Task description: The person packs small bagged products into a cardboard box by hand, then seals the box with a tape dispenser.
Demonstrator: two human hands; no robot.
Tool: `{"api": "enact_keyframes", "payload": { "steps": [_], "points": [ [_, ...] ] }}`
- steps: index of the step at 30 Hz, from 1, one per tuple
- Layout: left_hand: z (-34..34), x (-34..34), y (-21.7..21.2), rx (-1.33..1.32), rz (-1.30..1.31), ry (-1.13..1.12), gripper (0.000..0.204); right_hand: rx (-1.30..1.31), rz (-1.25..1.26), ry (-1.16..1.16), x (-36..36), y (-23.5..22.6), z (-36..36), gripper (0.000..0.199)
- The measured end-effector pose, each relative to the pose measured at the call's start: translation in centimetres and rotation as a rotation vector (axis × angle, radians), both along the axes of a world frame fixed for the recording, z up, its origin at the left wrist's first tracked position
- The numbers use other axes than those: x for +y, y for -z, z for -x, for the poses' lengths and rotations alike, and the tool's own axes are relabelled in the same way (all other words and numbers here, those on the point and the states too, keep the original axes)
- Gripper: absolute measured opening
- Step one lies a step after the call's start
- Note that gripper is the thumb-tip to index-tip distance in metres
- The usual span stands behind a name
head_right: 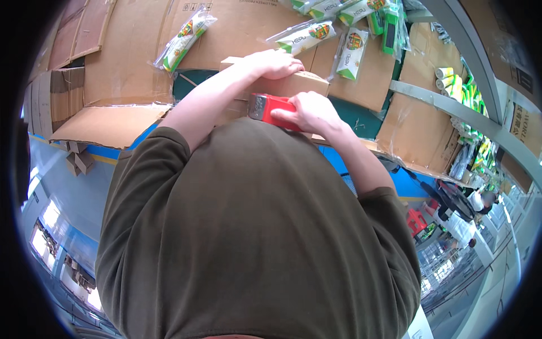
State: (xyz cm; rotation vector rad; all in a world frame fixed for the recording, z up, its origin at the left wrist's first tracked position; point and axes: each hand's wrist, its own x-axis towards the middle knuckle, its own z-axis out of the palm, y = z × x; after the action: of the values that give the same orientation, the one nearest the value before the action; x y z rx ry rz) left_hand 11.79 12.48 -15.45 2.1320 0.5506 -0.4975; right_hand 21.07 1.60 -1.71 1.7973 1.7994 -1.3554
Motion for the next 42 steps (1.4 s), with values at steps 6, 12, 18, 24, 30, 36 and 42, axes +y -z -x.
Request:
{"api": "enact_keyframes", "payload": {
  "steps": [6, 12, 18, 24, 30, 36, 42],
  "points": [
    [0.1, -0.4, -0.6, 0.068, -0.054, -0.038, 0.045, 0.008, -0.025, -0.005, -2.1, -0.3, -1.6, 0.057],
    [0.0, -0.1, -2.2, 0.071, -0.028, -0.021, 0.045, 0.023, -0.008, 0.063, -2.5, -0.5, -2.0, 0.057],
    [0.3, -0.1, -1.7, 0.051, -0.006, -0.034, 0.044, 0.032, 0.014, -0.020, -2.5, -0.9, -2.7, 0.057],
    [0.2, -0.1, -1.3, 0.020, -0.012, -0.080, 0.044, -0.008, -0.015, 0.000, -2.2, 0.5, -2.5, 0.056],
    [0.6, 0.2, -0.5, -0.055, 0.032, -0.148, 0.045, -0.066, 0.017, -0.004, -1.5, 0.5, -1.5, 0.058],
    [2.7, -0.9, -6.1, 0.094, -0.161, -0.165, 0.051, -0.149, -0.066, -0.047, -1.4, 0.9, -0.7, 0.059],
    [10.5, -4.7, -3.9, -0.416, -0.648, -0.475, 0.030, -0.161, -0.197, -0.079, -1.6, 1.1, -0.2, 0.057]
  ]
}}
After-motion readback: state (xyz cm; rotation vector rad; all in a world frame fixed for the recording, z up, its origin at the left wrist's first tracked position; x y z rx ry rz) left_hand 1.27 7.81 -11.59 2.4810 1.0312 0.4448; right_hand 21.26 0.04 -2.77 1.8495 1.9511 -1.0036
